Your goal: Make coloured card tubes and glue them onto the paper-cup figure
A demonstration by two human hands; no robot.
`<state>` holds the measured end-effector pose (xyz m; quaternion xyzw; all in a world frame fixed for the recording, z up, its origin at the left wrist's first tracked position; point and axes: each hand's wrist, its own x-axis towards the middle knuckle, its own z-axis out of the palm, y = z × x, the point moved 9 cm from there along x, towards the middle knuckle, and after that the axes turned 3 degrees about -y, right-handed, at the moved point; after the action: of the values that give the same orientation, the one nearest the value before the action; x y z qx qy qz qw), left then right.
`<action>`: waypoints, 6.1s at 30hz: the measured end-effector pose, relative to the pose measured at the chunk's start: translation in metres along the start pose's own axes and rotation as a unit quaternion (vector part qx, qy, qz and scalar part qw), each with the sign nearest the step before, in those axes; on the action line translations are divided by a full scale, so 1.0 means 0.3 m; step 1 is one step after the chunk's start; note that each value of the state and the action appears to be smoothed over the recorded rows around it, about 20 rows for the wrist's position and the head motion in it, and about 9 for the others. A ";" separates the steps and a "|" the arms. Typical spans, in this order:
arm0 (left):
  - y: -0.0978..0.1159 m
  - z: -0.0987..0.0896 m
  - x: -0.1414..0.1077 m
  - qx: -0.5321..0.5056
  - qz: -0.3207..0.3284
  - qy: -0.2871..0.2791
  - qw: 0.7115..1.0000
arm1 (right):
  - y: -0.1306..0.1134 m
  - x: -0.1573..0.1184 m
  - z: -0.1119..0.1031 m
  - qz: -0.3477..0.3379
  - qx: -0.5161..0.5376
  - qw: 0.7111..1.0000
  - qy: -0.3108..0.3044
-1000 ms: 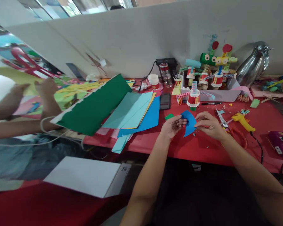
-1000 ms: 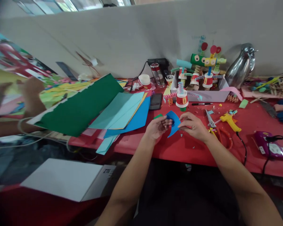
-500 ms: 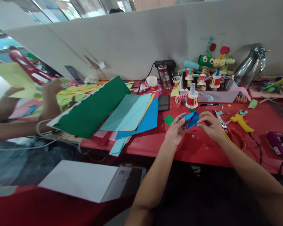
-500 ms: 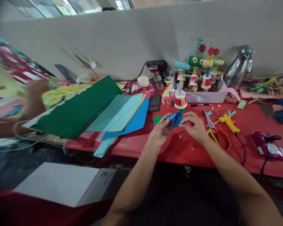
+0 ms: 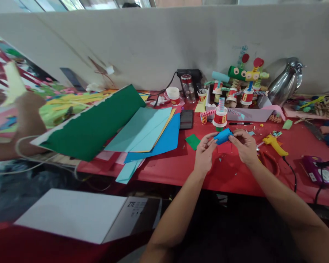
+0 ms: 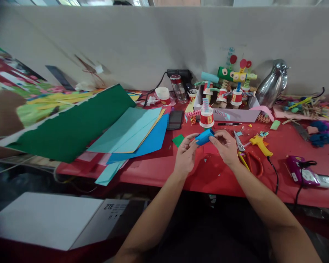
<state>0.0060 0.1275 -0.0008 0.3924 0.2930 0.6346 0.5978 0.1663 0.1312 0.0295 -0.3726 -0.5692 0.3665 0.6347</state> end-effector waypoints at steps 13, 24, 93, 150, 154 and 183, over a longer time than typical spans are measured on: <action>-0.032 -0.034 -0.012 0.049 0.018 0.006 0.999 | 0.027 0.001 0.005 0.058 -0.007 0.998 0.012; -0.029 -0.024 -0.013 0.025 0.015 -0.012 1.000 | 0.018 0.006 0.000 0.050 -0.023 0.998 0.017; -0.103 -0.085 0.003 -0.061 -0.104 0.048 0.992 | 0.033 -0.020 0.088 0.028 -0.096 0.982 -0.158; -0.152 -0.049 -0.040 -0.059 -0.192 -0.012 0.979 | 0.077 -0.019 0.092 0.150 -0.079 0.970 -0.174; -0.153 -0.060 -0.036 -0.040 -0.184 0.000 0.982 | 0.079 -0.026 0.098 0.170 -0.041 0.968 -0.181; -0.068 -0.148 -0.030 0.011 -0.029 0.116 0.993 | 0.073 -0.009 0.059 0.132 -0.043 0.983 -0.116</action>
<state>-0.0210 0.1252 -0.0423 0.3141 0.3786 0.6551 0.5735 0.1476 0.1398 0.0102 -0.4260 -0.6004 0.4629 0.4937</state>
